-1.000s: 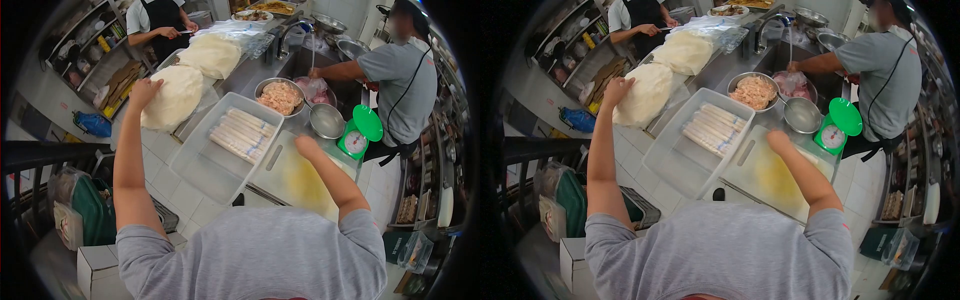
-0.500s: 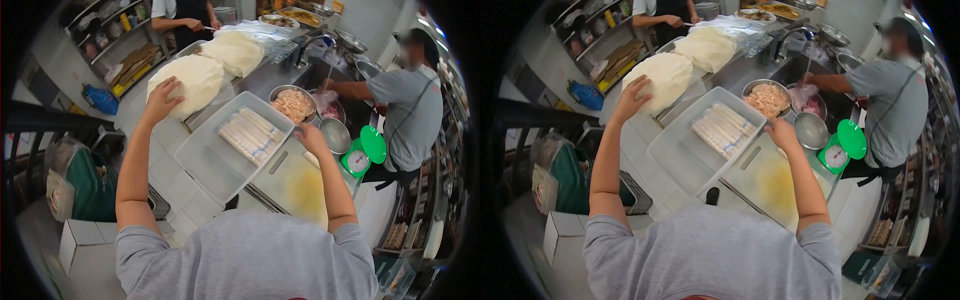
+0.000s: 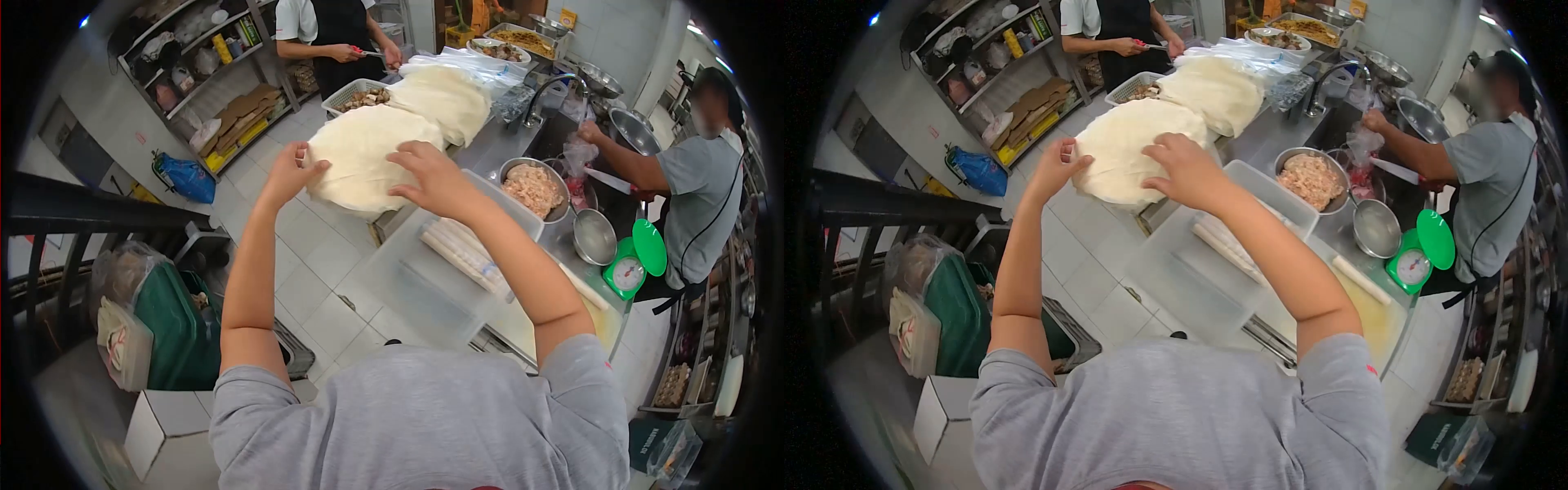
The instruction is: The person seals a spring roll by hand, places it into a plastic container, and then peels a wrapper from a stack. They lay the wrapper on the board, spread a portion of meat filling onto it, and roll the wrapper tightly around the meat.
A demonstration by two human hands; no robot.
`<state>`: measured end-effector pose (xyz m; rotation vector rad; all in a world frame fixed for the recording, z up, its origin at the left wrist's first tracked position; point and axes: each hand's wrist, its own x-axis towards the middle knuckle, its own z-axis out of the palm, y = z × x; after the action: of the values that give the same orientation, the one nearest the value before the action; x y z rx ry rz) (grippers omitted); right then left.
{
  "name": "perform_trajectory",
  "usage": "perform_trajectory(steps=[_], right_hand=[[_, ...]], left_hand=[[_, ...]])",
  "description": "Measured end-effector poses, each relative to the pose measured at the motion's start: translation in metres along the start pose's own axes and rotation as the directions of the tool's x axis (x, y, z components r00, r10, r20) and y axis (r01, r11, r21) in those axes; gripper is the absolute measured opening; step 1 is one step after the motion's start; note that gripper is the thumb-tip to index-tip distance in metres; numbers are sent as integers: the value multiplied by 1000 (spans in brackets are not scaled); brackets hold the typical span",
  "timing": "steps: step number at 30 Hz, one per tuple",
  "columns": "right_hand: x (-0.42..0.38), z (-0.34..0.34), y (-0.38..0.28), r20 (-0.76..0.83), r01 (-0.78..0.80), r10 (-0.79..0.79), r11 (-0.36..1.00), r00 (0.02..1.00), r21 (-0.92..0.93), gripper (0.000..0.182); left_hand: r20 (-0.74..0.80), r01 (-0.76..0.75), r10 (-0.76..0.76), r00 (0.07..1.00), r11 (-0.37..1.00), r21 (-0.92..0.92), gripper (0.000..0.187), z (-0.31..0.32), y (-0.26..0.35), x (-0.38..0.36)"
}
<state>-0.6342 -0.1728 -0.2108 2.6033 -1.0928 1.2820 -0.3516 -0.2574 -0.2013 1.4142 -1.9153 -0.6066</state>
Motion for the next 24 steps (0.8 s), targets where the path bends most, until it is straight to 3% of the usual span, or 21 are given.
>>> perform_trajectory(steps=[2,5,8,11,14,17,18,20,22,24], right_hand=[[29,38,-4,-63,108,-113,991,992,-75,36],[54,68,-16,169,111,-80,976,982,-188,33],[68,79,-13,216,91,-33,960,976,-266,27],[77,83,-10,126,-32,66,967,990,-254,20],[93,72,-7,58,-448,444,890,894,85,18],[93,74,37,-23,-535,588,752,809,384,23],[93,72,51,-56,-536,639,688,767,490,24],[98,49,75,-253,-507,699,677,668,533,27],[109,5,76,-85,-291,842,276,532,916,28],[116,-34,111,-172,-79,833,248,525,965,28]], left_hand=[[48,70,-65,997,992,-106,62,-9,-2,1],[160,145,-96,982,934,-326,59,-18,-22,8],[231,193,-71,970,803,-564,61,-27,-26,7],[287,193,20,958,694,-693,72,-33,-33,7],[254,105,134,958,661,-743,84,-26,-33,0],[204,31,163,965,703,-711,82,-13,-37,-3],[176,24,149,973,695,-719,79,-5,-41,-3],[119,2,124,985,682,-731,75,7,-46,-1],[111,-5,137,984,652,-758,72,8,-42,-4],[74,-35,152,986,613,-790,72,10,-40,-6]])
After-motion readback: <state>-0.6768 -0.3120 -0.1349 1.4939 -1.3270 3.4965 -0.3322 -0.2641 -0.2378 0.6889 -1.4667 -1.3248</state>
